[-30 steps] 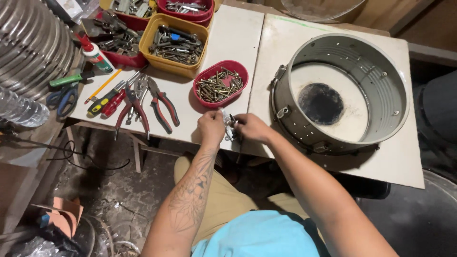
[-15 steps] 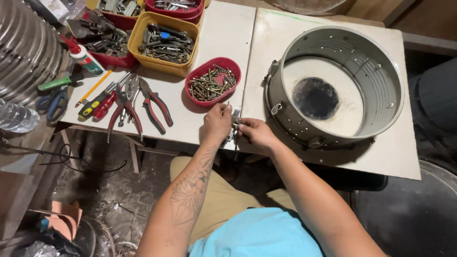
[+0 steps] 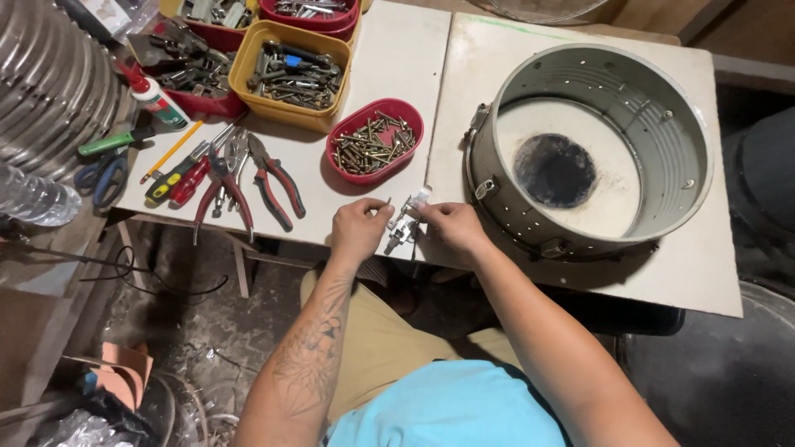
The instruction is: The person selects screws and washers from small containers and installs them into a metal drum shell. They attach a metal mounting bracket to the shell, insert screws through the bracket and shell, and tighten them by hand. The person then uses pliers to trim the excess length of a screw protruding from the bracket.
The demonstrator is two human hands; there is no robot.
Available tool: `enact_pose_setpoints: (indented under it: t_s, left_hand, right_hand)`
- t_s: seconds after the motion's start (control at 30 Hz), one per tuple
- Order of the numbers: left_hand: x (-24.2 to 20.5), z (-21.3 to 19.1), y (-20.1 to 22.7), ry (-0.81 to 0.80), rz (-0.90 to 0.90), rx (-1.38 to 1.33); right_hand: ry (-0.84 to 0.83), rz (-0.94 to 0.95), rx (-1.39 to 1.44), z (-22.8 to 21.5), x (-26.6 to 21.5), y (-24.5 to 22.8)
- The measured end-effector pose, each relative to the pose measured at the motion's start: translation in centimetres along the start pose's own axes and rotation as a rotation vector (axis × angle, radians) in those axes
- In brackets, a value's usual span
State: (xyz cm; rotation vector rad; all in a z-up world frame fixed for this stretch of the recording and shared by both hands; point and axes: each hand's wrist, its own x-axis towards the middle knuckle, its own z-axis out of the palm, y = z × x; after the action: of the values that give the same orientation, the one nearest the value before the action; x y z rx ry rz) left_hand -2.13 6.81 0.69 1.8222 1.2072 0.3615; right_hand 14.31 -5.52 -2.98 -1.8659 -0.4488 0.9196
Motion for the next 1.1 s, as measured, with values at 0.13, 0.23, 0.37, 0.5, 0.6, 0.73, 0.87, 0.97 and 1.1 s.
enact_pose_setpoints:
  t_s: [0.13,0.23,0.37,0.5,0.6,0.73,0.87,0.97,1.1]
  left_hand:
    - [-1.6,-1.6,0.5,-0.069,0.065,0.03]
    - [-1.2,-1.2,-0.3,-0.133,0.085,0.087]
    - [-2.0,-1.7,0.9,-0.166,0.106,0.131]
    - [-2.3,-1.7,2.2,-0.171,0.104,0.115]
    - [-1.4,-0.7,1.5,-0.202,0.106,0.105]
    - [-1.9,-0.8,1.9,-0.214,0.089,0.078]
    - [-1.6,0.0,1.0,-0.206,0.08,0.063]
    - [-0.9,1.2,-0.4,-0.199,0.069,0.047]
    - [-1.1,1.9,-0.4,-0.213,0.07,-0.025]
  right_hand:
    - [0.098,-0.054,-0.135,1.0,1.7,1.8]
    - [0.191,-0.114,-0.155,1.4,1.4,2.0]
    - [0.271,-0.231,-0.076,1.3,-1.2,0.6]
    - [0.305,-0.397,0.061,0.8,-2.5,0.9]
    - [0.305,-0.563,0.063,0.5,-4.0,-0.3]
    - [0.32,-0.8,0.014,0.3,-4.6,-0.4]
    - [0.323,-0.92,-0.001,0.2,-5.1,-0.1]
    - [0.321,-0.924,-0.003,0.2,-5.1,0.4]
    - [0.307,-0.903,-0.007,-0.4,-6.3,0.3]
